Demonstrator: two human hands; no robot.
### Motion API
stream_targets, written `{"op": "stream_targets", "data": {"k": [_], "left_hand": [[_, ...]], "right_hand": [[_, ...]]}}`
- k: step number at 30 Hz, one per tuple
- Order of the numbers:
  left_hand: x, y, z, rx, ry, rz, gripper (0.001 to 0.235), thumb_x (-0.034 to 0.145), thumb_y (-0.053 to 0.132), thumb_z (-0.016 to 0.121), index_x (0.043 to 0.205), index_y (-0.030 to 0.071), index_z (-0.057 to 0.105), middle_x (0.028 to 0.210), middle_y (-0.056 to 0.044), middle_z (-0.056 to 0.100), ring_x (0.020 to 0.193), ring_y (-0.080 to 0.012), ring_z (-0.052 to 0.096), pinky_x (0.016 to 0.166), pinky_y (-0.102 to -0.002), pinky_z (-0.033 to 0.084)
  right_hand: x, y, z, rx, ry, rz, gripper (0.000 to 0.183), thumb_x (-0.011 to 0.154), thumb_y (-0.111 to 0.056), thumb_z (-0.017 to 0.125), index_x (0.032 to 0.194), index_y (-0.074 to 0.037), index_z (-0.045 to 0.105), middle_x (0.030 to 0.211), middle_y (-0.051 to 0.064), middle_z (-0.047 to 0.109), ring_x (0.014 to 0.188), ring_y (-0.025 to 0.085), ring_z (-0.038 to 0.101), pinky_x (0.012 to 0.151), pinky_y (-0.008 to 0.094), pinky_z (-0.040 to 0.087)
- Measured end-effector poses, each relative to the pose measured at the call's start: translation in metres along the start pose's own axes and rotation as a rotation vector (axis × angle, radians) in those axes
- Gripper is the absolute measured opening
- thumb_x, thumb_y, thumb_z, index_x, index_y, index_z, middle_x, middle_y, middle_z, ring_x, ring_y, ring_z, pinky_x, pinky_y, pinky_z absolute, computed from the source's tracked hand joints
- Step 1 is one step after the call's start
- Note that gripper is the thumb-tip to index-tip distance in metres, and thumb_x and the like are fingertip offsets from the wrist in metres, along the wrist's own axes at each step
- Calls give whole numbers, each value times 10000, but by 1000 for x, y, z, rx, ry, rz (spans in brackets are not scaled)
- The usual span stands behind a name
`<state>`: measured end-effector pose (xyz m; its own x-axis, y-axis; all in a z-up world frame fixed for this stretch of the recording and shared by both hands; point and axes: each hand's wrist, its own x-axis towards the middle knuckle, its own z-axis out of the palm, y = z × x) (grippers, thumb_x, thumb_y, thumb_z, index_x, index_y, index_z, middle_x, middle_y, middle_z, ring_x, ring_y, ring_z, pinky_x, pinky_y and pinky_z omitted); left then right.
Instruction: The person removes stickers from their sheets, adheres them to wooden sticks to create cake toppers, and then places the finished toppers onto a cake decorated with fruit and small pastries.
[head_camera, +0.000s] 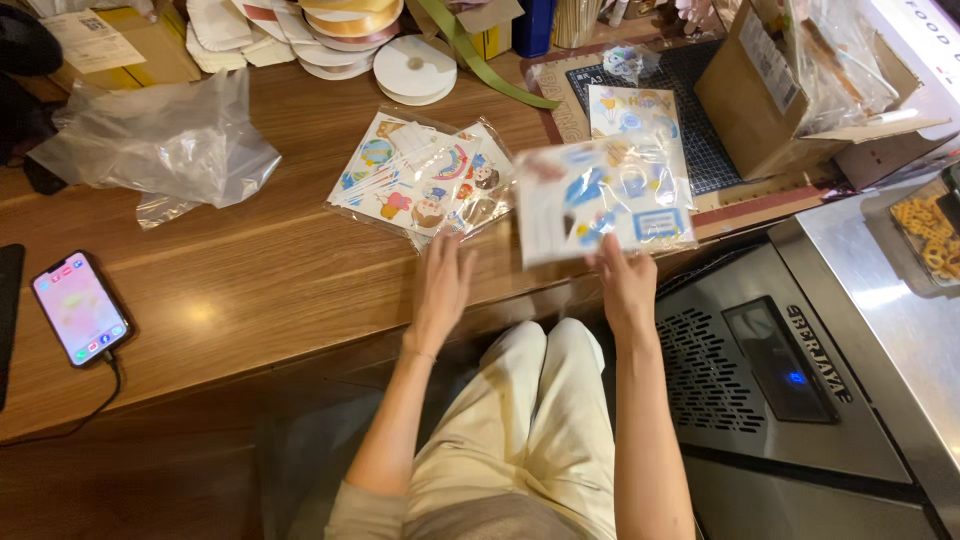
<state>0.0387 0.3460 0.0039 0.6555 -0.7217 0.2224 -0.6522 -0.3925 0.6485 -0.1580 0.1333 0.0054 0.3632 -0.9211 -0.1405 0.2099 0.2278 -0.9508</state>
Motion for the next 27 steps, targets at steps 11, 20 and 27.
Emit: {"op": "stream_targets", "data": {"k": [11, 20, 27], "left_hand": [[54, -113, -8, 324, 80, -79, 604, 1282, 478, 416, 1677, 57, 596, 1752, -225, 559, 1692, -361, 436, 1390, -593, 245], [10, -92, -16, 172, 126, -201, 616, 1188, 515, 621, 1649, 106, 625, 1722, -226, 526, 1650, -467, 438, 1331, -689, 335], [-33, -64, 8, -27, 97, -243, 817, 851, 438, 1021, 1532, 108, 713, 1487, -137, 582, 1321, -401, 578, 1150, -551, 496]], "right_hand": [[32, 81, 114, -1172, -471, -688, 445, 1133, -332, 742, 1535, -141, 723, 1597, 174, 687, 1525, 454, 596, 1247, 637, 472], [-66, 106, 73, -1388, -349, -963, 394, 1128, -418, 705, 1505, -309, 737, 1460, 7, 705, 1397, 326, 624, 1107, 497, 513], [-85, 79, 7, -989, 96, -612, 371, 1041, -205, 841, 1393, -134, 749, 1312, 103, 681, 1171, 360, 654, 1008, 492, 541]]}}
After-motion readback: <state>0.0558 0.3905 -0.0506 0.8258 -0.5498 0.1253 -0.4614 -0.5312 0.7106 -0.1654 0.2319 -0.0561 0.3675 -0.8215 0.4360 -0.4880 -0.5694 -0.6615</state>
